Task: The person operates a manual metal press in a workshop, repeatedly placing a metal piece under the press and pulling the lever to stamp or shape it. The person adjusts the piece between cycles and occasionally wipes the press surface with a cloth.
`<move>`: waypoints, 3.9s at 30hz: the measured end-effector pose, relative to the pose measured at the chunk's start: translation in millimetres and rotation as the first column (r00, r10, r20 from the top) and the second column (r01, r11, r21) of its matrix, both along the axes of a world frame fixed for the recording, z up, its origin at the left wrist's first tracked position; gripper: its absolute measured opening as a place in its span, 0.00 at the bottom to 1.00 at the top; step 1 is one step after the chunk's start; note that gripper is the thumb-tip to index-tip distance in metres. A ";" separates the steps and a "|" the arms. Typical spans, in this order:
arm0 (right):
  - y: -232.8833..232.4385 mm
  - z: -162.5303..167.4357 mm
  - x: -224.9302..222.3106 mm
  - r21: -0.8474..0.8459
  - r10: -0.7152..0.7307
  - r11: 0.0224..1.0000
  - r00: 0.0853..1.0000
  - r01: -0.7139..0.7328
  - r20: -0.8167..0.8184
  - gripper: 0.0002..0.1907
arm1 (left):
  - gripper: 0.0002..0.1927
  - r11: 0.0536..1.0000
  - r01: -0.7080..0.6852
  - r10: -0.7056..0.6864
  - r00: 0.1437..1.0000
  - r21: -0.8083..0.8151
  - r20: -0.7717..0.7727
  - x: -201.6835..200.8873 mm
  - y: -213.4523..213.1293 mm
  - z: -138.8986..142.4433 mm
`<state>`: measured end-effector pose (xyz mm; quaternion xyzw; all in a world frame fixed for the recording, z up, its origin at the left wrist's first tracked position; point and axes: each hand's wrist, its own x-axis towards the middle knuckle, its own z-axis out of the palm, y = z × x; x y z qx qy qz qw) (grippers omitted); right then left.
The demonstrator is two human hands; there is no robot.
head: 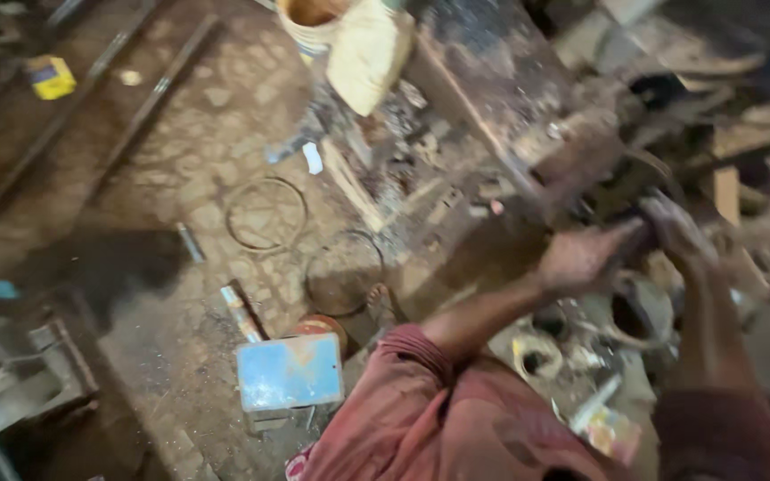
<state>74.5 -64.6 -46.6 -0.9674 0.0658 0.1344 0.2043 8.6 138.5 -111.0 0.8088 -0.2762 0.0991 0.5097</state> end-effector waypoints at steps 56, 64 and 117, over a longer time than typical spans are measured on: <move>98.0 -13.7 -133.1 -0.518 0.304 0.855 0.788 0.022 0.535 0.44 | 0.18 0.607 0.278 -0.298 0.948 0.744 -0.111 105.3 -88.5 104.0; 62.2 -11.2 -104.1 -0.310 0.238 0.944 0.885 -0.114 0.400 0.38 | 0.16 0.250 0.325 -0.150 0.943 0.912 -0.295 101.6 -122.6 101.0; 8.2 -124.1 -98.2 0.259 0.597 0.540 0.581 -0.801 0.553 0.21 | 0.32 0.856 -0.397 0.320 0.910 0.330 0.265 1.9 -53.9 58.1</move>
